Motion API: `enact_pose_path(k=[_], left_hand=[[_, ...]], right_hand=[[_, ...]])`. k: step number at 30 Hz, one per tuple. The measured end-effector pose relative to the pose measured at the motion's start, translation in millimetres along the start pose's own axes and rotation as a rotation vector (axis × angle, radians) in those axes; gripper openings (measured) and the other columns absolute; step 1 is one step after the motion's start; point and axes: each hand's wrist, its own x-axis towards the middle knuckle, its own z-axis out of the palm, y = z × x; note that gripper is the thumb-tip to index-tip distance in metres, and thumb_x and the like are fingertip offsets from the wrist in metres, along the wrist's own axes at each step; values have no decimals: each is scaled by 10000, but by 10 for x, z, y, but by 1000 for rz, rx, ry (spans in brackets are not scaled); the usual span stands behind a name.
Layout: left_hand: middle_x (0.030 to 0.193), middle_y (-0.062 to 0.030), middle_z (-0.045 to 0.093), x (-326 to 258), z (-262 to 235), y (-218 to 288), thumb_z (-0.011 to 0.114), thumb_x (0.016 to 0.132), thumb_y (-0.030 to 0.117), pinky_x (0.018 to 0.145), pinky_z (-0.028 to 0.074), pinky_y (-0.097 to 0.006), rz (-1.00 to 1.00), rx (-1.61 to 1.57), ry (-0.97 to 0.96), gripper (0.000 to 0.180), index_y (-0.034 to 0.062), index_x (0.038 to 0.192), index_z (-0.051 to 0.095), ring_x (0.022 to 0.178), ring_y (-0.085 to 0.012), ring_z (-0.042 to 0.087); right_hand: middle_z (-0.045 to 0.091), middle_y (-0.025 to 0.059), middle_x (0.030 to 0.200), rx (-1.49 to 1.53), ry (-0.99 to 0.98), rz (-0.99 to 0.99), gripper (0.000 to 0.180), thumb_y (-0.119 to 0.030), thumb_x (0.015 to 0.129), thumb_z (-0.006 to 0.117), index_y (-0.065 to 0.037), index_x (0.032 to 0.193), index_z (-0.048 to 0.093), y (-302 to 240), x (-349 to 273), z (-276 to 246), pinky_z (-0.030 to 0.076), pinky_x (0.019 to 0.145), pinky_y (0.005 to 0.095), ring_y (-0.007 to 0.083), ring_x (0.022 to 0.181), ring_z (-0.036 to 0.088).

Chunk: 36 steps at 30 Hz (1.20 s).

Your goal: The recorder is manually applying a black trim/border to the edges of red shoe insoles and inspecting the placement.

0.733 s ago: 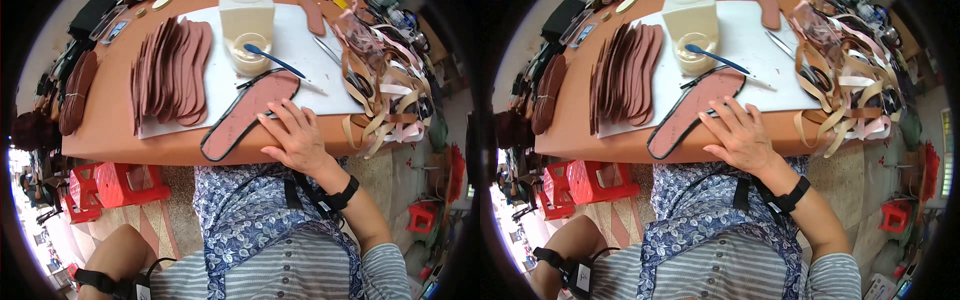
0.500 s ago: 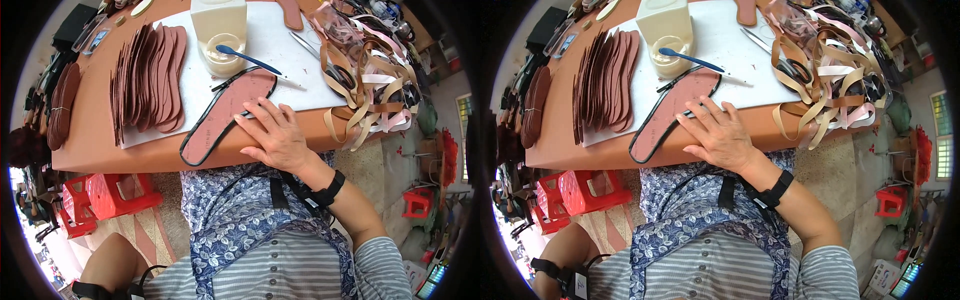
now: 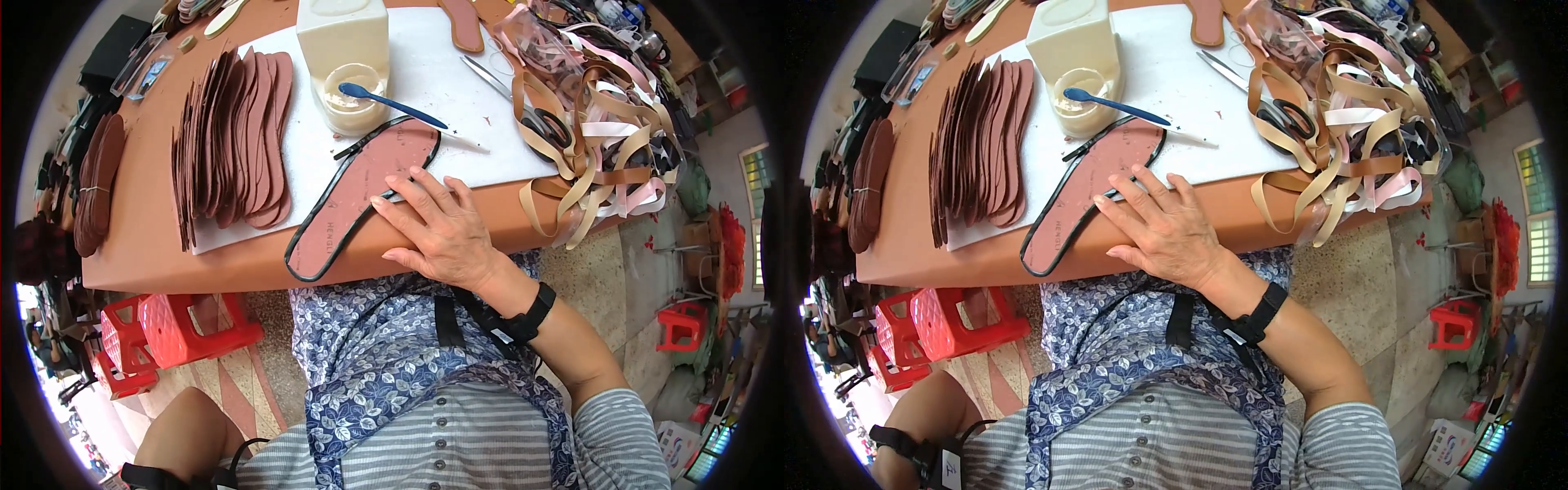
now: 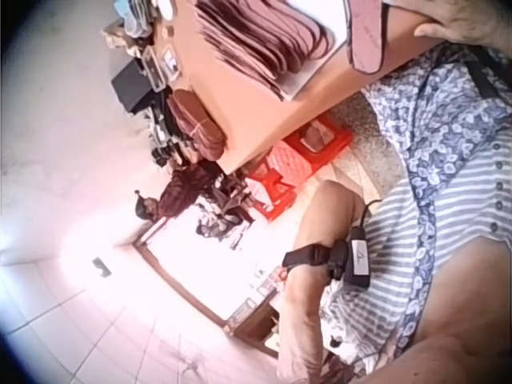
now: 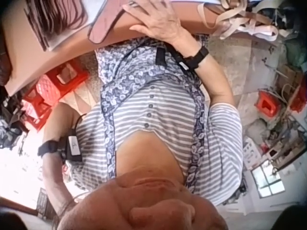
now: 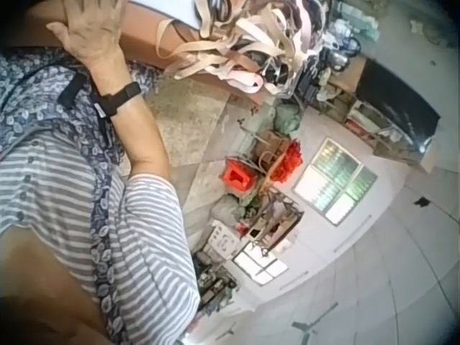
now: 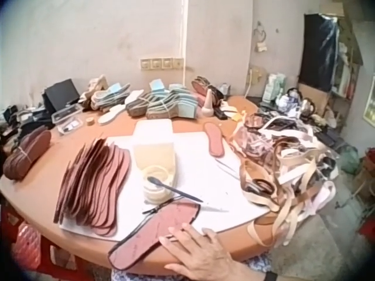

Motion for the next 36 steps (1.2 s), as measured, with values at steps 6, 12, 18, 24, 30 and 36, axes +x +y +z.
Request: enact_pose_path(k=[6, 12, 18, 24, 30, 36], left_hand=[[571, -129, 554, 42, -60, -85, 622, 868, 255, 598, 493, -482, -43, 34, -29, 318, 81, 603, 600, 518, -241, 565], [570, -142, 554, 122, -86, -154, 606, 872, 220, 601, 502, -495, -91, 74, -58, 303, 77, 605, 594, 510, -254, 568], [569, -155, 553, 283, 77, -24, 590, 875, 186, 605, 510, -507, -197, 192, -48, 290, 74, 607, 588, 502, -266, 570], [567, -169, 553, 321, 315, 257, 575, 879, 151, 608, 519, -520, -324, 419, 4, 282, 71, 609, 581, 493, -279, 572], [846, -82, 641, -175, 109, -182, 799, 750, 196, 901, 478, -434, -875, 1888, 181, 254, 54, 931, 691, 817, -296, 615], [1203, -140, 582, -700, -154, -622, 799, 750, 269, 919, 454, -440, -866, 2015, 74, 575, 31, 1237, 608, 1074, -323, 566]], right_hand=[[464, 54, 1436, 7, -2, 4, 635, -536, 798, 665, -197, 1332, 598, 2, -5, -3, 284, 1070, 462, 251, 1354, 386], [466, 57, 1435, 13, -4, -3, 641, -534, 797, 666, -192, 1334, 596, -11, 6, 13, 288, 1064, 464, 256, 1357, 384], [465, 75, 1443, 9, -39, -10, 629, -505, 817, 657, -177, 1349, 582, -5, 5, -93, 282, 1071, 467, 276, 1361, 389], [461, 75, 1450, -51, -65, -13, 633, -499, 817, 659, -182, 1358, 574, 14, 13, -65, 270, 1082, 483, 282, 1368, 387], [475, 69, 1440, -69, -63, -31, 609, -515, 838, 638, -185, 1347, 584, -14, 18, -47, 274, 1070, 480, 282, 1356, 400], [476, 67, 1443, -86, -64, -15, 601, -543, 853, 613, -189, 1339, 598, -26, 30, -44, 273, 1079, 487, 292, 1360, 395]])
